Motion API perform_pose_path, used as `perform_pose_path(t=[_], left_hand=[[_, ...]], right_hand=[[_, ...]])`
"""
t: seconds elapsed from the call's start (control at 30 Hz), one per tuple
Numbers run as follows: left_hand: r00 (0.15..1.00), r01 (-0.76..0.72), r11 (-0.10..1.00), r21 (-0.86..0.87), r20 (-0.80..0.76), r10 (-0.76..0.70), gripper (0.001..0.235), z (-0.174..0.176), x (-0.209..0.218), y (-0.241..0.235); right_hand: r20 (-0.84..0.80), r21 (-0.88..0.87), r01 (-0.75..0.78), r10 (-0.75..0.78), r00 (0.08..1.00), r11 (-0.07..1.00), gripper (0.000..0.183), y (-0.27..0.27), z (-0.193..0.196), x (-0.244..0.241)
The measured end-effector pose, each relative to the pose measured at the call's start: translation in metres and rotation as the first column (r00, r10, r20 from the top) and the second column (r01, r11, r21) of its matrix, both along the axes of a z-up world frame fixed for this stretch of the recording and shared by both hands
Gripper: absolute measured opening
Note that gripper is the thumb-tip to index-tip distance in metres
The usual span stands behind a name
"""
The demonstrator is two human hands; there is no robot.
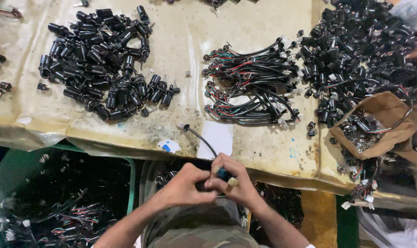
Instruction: The person repeatedly picks up black cylindrical components and wire harnesses from a table, uses pliers to crimp or secure the wires to the components, and places the assembled units into a green bin below. The process is continuous and repetitive throughout the clip.
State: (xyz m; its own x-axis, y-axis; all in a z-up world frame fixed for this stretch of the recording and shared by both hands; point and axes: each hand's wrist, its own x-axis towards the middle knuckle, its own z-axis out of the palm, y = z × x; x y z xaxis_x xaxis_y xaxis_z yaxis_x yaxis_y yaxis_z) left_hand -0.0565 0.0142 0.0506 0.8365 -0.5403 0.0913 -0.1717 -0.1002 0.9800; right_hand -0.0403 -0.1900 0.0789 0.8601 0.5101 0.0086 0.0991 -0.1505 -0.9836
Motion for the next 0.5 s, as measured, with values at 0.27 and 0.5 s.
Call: perform_pose_path(t=[0.27,0.5], left_hand=[[0.972,-0.136,0.982,0.133,0.210,0.106,0.021,-0.016,-0.012,-0.016],[0.989,-0.018,0.990,0.142,0.145,-0.003,0.022,-0.021,-0.055,-0.037]], right_hand=[[0.050,0.364,0.113,-0.141,0.989,0.924,0.055,-0.011,-0.009,-0.011],[-0.395,0.859,0.209,0.345,0.852,0.467,0.060,-0.009,-0.007,-0.048]])
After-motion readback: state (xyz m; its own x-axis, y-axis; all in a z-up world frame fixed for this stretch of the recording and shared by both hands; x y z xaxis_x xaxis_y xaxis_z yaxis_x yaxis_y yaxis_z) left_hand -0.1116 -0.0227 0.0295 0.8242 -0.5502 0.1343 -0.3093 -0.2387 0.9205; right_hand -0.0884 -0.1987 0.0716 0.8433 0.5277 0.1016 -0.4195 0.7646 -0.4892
